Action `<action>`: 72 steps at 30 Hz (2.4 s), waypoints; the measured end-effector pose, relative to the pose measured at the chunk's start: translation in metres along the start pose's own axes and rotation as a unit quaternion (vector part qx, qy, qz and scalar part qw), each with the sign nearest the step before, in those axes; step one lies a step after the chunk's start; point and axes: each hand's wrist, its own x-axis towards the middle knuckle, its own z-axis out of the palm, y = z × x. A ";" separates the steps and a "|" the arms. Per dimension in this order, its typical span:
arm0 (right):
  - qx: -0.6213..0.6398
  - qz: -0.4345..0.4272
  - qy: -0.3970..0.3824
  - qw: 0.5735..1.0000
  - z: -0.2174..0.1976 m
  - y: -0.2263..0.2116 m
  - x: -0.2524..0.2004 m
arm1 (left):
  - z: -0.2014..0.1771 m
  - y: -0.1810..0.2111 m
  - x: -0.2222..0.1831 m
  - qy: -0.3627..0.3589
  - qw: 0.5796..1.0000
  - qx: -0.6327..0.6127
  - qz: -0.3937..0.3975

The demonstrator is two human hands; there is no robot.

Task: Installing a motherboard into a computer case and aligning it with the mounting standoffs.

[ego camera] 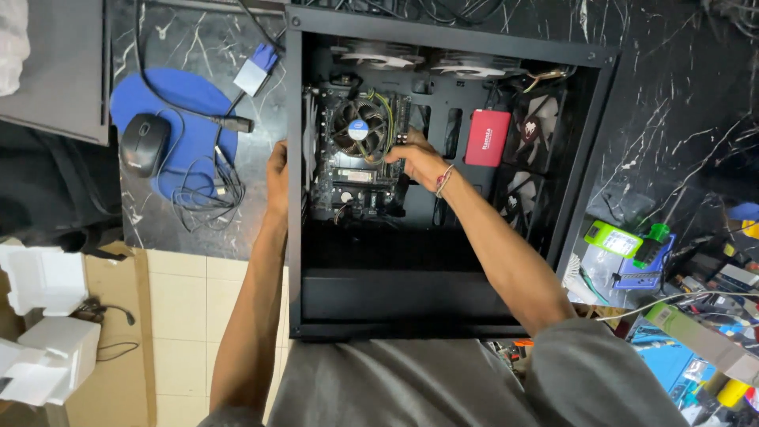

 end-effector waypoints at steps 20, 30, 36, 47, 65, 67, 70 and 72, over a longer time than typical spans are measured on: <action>0.156 -0.068 -0.037 0.985 -0.018 0.054 0.058 | 0.011 0.045 -0.017 0.020 0.998 0.043 -0.028; 0.119 -0.085 -0.001 0.989 -0.030 0.073 0.062 | 0.010 0.032 -0.012 0.027 0.999 0.027 -0.028; 0.087 -0.102 0.038 0.990 -0.026 0.064 0.075 | 0.010 0.044 -0.017 0.029 0.998 0.033 -0.039; 0.072 -0.110 -0.005 0.991 -0.011 -0.007 0.017 | 0.006 0.031 0.002 0.036 0.996 0.058 -0.052; 0.085 -0.107 -0.008 0.991 -0.027 -0.004 -0.012 | 0.003 0.046 -0.009 0.008 0.995 0.055 -0.086; 0.072 -0.111 -0.007 0.991 -0.048 0.018 0.008 | 0.004 0.053 -0.013 0.007 0.995 0.057 -0.082; 0.026 -0.097 0.005 0.995 -0.075 0.045 0.028 | 0.003 0.067 -0.022 0.016 0.995 0.054 -0.077; -0.008 -0.077 0.016 0.997 -0.053 0.022 -0.008 | -0.002 0.062 -0.021 0.056 0.998 0.036 -0.020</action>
